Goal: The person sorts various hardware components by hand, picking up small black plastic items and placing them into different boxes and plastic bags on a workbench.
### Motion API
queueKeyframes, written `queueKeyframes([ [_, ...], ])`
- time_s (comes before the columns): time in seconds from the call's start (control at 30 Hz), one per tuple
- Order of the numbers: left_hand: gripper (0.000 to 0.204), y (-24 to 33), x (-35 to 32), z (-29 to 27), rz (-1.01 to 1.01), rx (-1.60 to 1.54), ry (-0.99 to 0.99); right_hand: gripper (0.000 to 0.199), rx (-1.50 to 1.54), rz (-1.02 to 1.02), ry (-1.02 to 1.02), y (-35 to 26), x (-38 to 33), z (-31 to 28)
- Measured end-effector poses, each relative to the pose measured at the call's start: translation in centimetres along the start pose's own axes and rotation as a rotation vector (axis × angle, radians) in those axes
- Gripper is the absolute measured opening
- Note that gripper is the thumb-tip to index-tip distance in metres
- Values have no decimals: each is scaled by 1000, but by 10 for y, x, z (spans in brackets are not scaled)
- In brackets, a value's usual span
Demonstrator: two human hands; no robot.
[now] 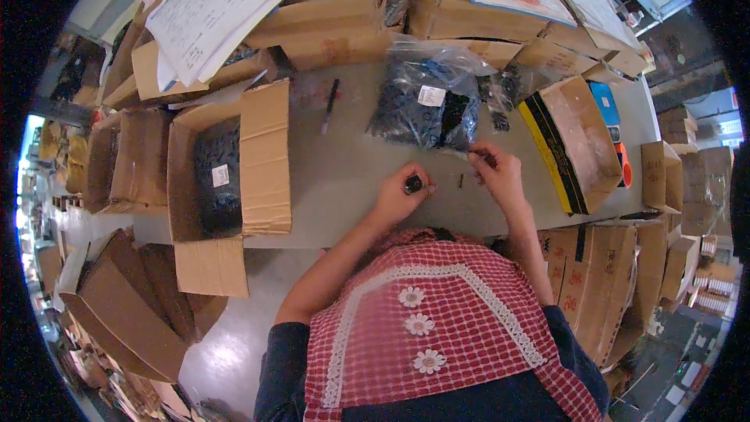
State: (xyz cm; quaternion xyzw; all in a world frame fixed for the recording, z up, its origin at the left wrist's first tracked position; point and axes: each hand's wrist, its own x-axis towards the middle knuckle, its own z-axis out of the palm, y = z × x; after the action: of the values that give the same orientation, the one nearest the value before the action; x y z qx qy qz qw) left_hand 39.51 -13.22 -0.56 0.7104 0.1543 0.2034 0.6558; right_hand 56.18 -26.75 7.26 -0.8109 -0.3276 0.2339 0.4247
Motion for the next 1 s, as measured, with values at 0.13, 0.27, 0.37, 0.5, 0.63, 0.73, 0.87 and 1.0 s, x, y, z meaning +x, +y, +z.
queueKeyframes([
  [0.13,18,-6,5,4,47,-9,-29,28,-705,-41,-116,32,-8,11],
  [0.27,17,-12,5,5,86,12,-49,26,-595,-183,-212,44,-14,23],
  [0.37,19,-9,0,2,56,62,-14,20,-247,-326,-117,4,-25,27],
  [0.5,22,-3,-1,1,18,114,-11,19,-196,-693,-32,-21,-25,34],
  [0.63,22,9,-1,-3,33,110,-48,25,-204,-759,-153,-14,-20,30],
  [0.73,26,0,-3,-3,69,131,-76,26,-320,-845,-271,-17,-16,28],
  [0.87,35,4,-2,1,88,99,-59,20,-334,-884,-247,-16,-8,32],
  [1.0,41,17,-1,-3,190,93,1,21,-235,-823,-172,-37,-16,27],
])
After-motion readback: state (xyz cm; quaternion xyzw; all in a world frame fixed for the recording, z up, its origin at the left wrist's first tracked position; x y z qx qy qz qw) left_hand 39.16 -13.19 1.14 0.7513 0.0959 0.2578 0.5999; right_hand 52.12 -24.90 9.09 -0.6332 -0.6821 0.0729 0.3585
